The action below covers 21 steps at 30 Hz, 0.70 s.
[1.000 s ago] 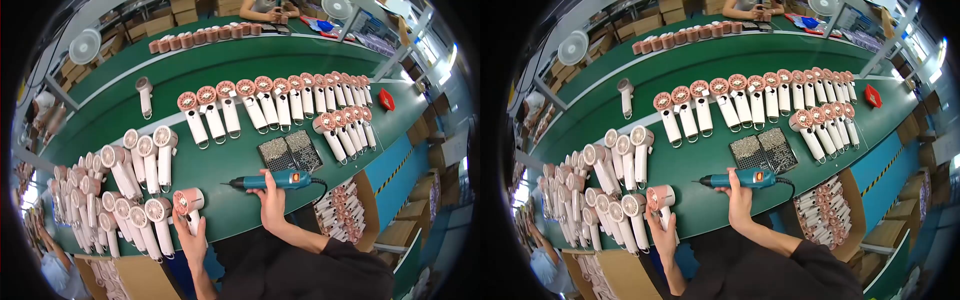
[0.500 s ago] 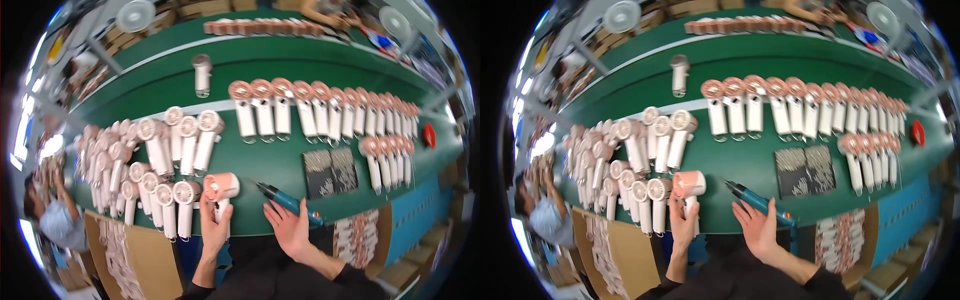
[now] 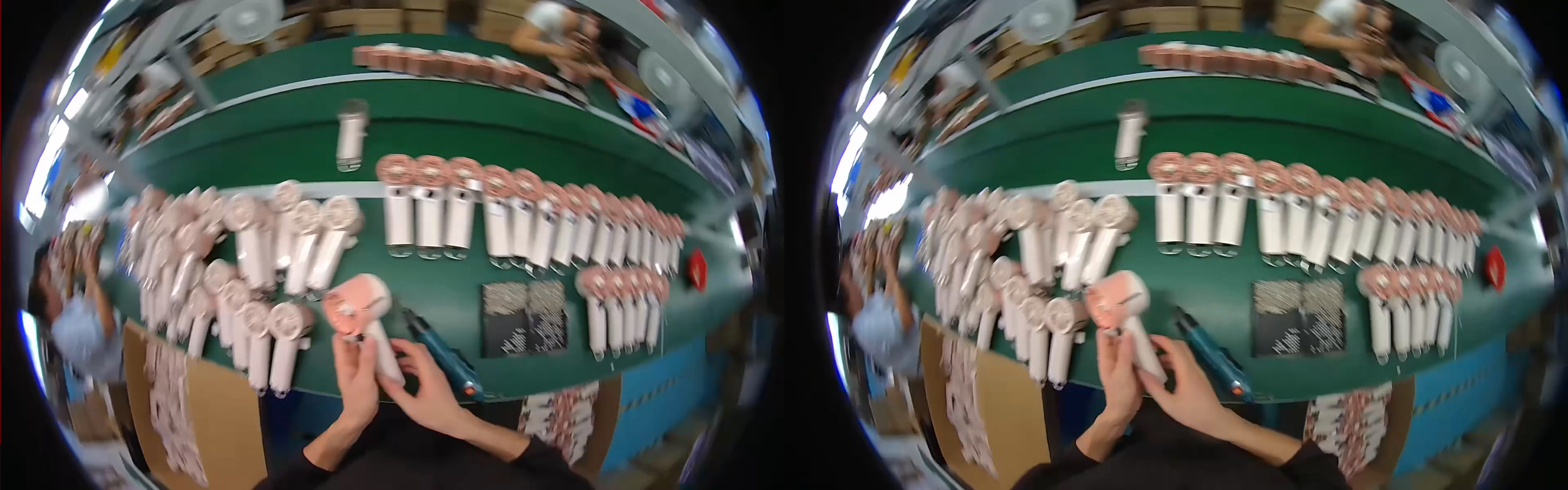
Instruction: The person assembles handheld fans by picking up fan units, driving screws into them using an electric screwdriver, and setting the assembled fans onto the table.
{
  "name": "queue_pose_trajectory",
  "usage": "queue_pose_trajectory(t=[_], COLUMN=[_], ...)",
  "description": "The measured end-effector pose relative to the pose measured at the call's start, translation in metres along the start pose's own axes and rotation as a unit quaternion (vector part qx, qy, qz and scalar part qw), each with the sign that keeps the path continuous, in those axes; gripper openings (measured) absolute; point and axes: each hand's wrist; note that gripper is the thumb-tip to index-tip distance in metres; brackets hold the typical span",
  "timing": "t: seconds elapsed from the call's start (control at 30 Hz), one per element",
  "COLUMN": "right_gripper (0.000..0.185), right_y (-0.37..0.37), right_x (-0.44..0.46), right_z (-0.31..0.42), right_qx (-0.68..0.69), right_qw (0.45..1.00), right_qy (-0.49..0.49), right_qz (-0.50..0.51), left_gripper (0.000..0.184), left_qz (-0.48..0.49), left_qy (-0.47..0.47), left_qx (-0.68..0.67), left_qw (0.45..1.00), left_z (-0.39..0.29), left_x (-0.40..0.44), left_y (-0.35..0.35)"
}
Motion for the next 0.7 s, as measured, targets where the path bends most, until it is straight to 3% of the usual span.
queue_pose_trajectory(t=[0.03, 0.07, 0.1, 0.17, 0.2, 0.27, 0.33, 0.37, 0.4, 0.47, 0.5, 0.53, 0.6, 0.63, 0.7], right_gripper=[0.059, 0.061, 0.06, 0.059, 0.058, 0.054, 0.052, 0.05, 0.052, 0.047, 0.047, 0.051, 0.045, 0.04, 0.04], right_y=[-0.005, -0.011, -0.015, -0.03, -0.036, -0.05, -0.077, -0.102, -0.13, -0.189, -0.22, -0.247, -0.319, -0.343, -0.401], right_x=[0.002, 0.002, 0.002, 0.001, 0.0, -0.003, -0.009, -0.016, -0.023, -0.039, -0.051, -0.06, -0.095, -0.108, -0.138], right_z=[0.008, 0.015, 0.017, 0.02, 0.021, 0.018, 0.011, 0.015, 0.02, 0.011, 0.017, 0.019, -0.004, -0.002, -0.023], right_qx=[-0.043, -0.101, -0.133, -0.187, -0.235, -0.21, -0.185, -0.169, -0.166, -0.122, -0.112, -0.098, -0.155, -0.183, -0.191], right_qw=[0.999, 0.992, 0.984, 0.977, 0.969, 0.964, 0.945, 0.942, 0.927, 0.865, 0.836, 0.783, 0.734, 0.707, 0.664], right_qy=[-0.027, -0.063, -0.096, -0.067, -0.04, -0.067, -0.098, -0.058, -0.049, -0.051, 0.005, -0.017, -0.065, -0.012, -0.004], right_qz=[-0.015, -0.034, -0.067, -0.076, -0.06, -0.149, -0.252, -0.283, -0.334, -0.483, -0.537, -0.614, -0.658, -0.683, -0.723], left_gripper=[0.036, 0.035, 0.039, 0.044, 0.046, 0.048, 0.053, 0.04, 0.036, 0.029, 0.028, 0.028, 0.018, 0.014, 0.01], left_qz=[-0.021, -0.044, -0.031, -0.017, 0.008, 0.057, 0.17, 0.236, 0.232, 0.217, 0.226, 0.233, 0.194, 0.192, 0.2], left_qy=[-0.014, 0.053, 0.05, 0.046, 0.07, 0.104, 0.212, 0.239, 0.249, 0.263, 0.256, 0.25, 0.202, 0.177, 0.165], left_qx=[-0.012, 0.029, 0.059, 0.043, 0.081, 0.157, 0.207, 0.175, 0.225, 0.298, 0.33, 0.361, 0.405, 0.42, 0.448], left_qw=[1.0, 0.997, 0.997, 0.998, 0.994, 0.98, 0.94, 0.926, 0.913, 0.892, 0.88, 0.868, 0.87, 0.869, 0.856], left_z=[-0.007, 0.003, 0.001, 0.002, 0.005, 0.006, 0.01, 0.009, 0.016, 0.028, 0.032, 0.035, 0.038, 0.041, 0.043], left_x=[-0.003, 0.001, 0.0, 0.001, 0.003, 0.005, 0.01, 0.011, 0.011, 0.006, 0.005, 0.004, -0.004, -0.005, -0.004], left_y=[0.013, 0.018, 0.02, 0.031, 0.031, 0.033, 0.03, 0.04, 0.034, 0.018, 0.007, -0.004, -0.015, -0.022, -0.027])
Point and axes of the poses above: each hand's wrist, its own x-axis towards the middle knuckle, its own y-axis out of the palm, z = x × y, and after that the axes turned 3 degrees about -y, right-handed
